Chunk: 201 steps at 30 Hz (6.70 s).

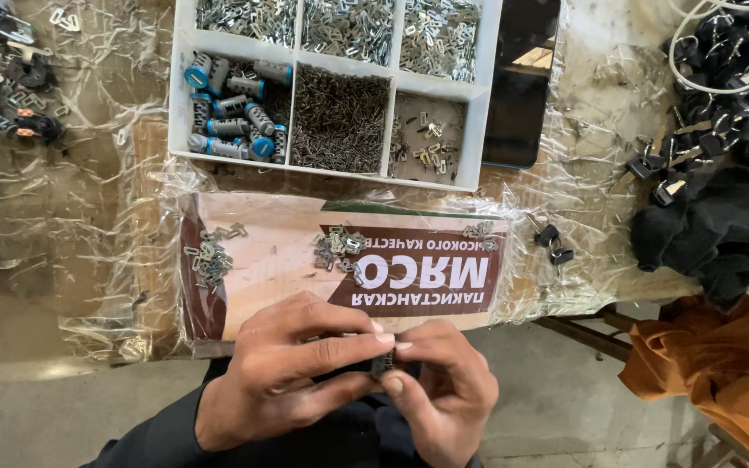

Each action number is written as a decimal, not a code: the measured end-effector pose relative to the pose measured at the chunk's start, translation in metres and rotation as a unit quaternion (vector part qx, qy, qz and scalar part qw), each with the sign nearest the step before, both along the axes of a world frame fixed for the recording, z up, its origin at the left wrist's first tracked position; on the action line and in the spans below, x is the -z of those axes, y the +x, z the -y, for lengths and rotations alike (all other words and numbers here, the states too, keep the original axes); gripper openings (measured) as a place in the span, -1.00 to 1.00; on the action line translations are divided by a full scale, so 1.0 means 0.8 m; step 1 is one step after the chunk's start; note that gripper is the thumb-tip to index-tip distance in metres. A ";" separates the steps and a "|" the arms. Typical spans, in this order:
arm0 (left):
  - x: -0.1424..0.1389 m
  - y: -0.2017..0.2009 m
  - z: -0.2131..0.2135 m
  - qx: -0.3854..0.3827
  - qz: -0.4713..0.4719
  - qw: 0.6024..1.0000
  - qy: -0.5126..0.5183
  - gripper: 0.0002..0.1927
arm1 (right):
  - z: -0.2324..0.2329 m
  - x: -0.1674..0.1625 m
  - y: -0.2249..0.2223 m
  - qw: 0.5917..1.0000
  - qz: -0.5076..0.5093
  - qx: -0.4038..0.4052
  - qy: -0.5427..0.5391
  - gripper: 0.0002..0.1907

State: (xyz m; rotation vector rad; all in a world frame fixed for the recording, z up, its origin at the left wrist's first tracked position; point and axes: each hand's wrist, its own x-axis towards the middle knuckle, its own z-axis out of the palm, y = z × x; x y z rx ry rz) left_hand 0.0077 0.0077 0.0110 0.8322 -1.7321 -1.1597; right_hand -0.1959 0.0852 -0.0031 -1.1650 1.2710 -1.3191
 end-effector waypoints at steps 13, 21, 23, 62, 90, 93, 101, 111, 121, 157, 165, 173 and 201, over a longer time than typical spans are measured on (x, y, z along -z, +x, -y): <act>0.001 0.007 0.001 0.004 -0.019 0.999 0.038 -0.54 | 0.004 0.027 -0.007 0.946 0.263 -0.052 0.184 -0.65; 0.002 0.018 0.007 0.001 -0.055 0.997 0.053 -0.57 | 0.023 0.007 0.009 0.994 -0.013 -0.019 0.102 -0.65; 0.001 0.026 0.009 -0.030 -0.077 0.996 0.043 -0.57 | 0.034 0.004 0.018 0.949 -0.316 0.008 -0.001 -0.66; -0.001 -0.011 0.005 0.014 -0.009 1.000 0.019 -0.54 | 0.018 -0.017 0.000 0.964 -0.193 0.048 -0.178 -0.71; 0.026 -0.039 0.003 -0.043 0.009 0.999 0.000 -0.68 | 0.096 -0.003 -0.099 0.735 -0.635 0.229 -0.062 -0.70; 0.029 -0.036 0.008 -0.050 -0.004 0.998 0.028 -0.70 | 0.096 0.017 -0.119 0.793 -0.565 0.209 -0.084 -0.70; 0.025 -0.053 0.011 -0.028 -0.112 0.966 0.231 -0.74 | 0.029 0.113 -0.117 0.966 -0.145 0.070 -0.202 -0.70; 0.053 -0.049 0.007 -0.050 -0.053 0.996 0.046 -0.76 | 0.018 0.086 -0.092 0.989 -0.046 0.024 -0.140 -0.75; 0.051 -0.044 0.011 -0.076 -0.004 0.996 -0.034 -0.81 | 0.029 0.093 -0.075 0.993 -0.057 -0.037 -0.101 -0.80; 0.010 -0.026 0.004 -0.039 -0.018 0.999 -0.006 -0.80 | 0.040 -0.003 -0.037 0.991 -0.134 0.004 -0.026 -0.72; 0.010 -0.029 0.001 -0.086 -0.035 0.994 0.060 -0.71 | 0.044 0.007 -0.020 0.999 0.031 0.016 -0.004 -0.76; 0.020 -0.022 0.009 -0.015 -0.010 1.000 0.014 -0.71 | 0.045 0.002 -0.044 0.991 0.082 -0.043 0.096 -0.81; -0.027 0.037 0.132 -0.076 0.430 0.869 -0.232 -0.60 | 0.097 0.003 -0.077 0.976 0.217 -0.008 -0.011 -0.76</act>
